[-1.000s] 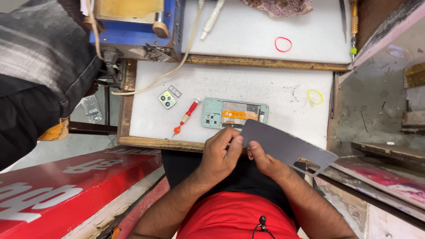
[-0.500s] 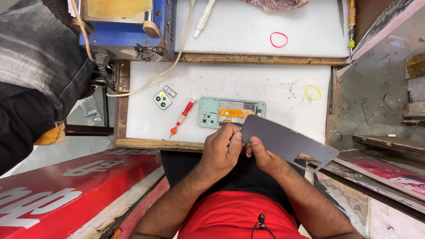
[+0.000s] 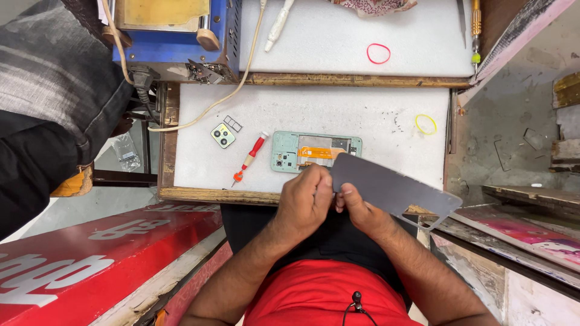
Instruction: The person uses a red screwdriver to manipulate components inside a disassembled smartphone chassis. They then pick up a grey back cover, peel off a protective film, and place it on the table. Finally, they lift the phone chassis to inspect the internal components.
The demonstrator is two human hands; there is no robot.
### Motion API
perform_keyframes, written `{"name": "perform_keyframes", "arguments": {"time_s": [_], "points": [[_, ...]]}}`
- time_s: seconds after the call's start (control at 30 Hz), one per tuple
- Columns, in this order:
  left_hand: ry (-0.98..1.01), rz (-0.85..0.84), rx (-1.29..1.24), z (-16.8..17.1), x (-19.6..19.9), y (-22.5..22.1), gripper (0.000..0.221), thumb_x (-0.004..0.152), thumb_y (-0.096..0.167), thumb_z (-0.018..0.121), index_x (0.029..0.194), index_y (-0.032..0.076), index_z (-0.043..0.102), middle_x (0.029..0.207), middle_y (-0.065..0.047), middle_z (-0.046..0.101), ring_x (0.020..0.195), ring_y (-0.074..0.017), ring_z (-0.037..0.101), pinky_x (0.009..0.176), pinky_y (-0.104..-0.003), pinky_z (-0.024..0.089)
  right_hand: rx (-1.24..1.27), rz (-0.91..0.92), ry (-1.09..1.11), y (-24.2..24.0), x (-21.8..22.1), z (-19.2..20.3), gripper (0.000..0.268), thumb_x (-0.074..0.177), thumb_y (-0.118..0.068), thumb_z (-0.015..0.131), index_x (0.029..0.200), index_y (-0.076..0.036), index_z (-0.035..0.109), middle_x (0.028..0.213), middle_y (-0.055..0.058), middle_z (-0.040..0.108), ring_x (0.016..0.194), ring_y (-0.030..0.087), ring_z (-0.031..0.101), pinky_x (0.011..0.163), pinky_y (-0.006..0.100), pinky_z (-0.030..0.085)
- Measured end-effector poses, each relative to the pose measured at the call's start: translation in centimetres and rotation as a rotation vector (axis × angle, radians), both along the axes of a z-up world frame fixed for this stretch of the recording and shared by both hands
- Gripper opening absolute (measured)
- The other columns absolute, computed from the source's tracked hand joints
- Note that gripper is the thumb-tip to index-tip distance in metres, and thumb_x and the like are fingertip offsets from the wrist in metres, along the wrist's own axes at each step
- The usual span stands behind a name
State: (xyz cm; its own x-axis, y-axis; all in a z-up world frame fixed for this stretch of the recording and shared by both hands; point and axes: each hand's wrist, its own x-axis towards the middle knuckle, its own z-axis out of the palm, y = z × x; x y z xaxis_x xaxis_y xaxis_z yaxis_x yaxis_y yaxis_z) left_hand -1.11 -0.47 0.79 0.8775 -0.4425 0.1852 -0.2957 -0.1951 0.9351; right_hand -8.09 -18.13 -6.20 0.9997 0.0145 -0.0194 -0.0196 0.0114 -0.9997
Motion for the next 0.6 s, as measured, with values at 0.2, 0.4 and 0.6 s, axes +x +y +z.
{"name": "perform_keyframes", "arguments": {"time_s": [0.2,0.4,0.6], "points": [[0.059,0.035,0.046,-0.4,0.1,-0.6,0.029,0.103,0.020,0.063,0.080,0.004,0.057,0.067,-0.011,0.062,0.059,-0.0271,0.066,0.055,-0.039,0.052,-0.227,-0.011,-0.061,0.0,-0.5,1.2,0.033,0.112,-0.026,0.048,0.092,-0.004,0.064,0.071,0.005,0.065,0.063,0.015,0.063,0.060,0.027,0.053],[-0.094,-0.416,0.089,0.0,-3.7,-1.1,0.013,0.099,0.020,0.070,0.093,0.008,0.069,0.083,-0.010,0.071,0.078,-0.0310,0.072,0.068,-0.041,0.056,0.395,-0.437,-0.089,-2.9,-0.2,2.6,0.031,0.110,-0.029,0.052,0.106,0.000,0.061,0.076,0.005,0.063,0.056,0.010,0.056,0.046,0.025,0.049],[0.040,-0.294,0.075,0.7,-2.8,0.0,0.020,0.097,0.009,0.061,0.115,0.008,0.071,0.094,-0.008,0.077,0.084,-0.0219,0.076,0.076,-0.032,0.060,0.048,-0.080,0.170,-6.1,0.9,4.3,0.032,0.107,-0.025,0.052,0.098,0.003,0.064,0.073,0.005,0.065,0.058,0.012,0.062,0.051,0.027,0.053]]}}
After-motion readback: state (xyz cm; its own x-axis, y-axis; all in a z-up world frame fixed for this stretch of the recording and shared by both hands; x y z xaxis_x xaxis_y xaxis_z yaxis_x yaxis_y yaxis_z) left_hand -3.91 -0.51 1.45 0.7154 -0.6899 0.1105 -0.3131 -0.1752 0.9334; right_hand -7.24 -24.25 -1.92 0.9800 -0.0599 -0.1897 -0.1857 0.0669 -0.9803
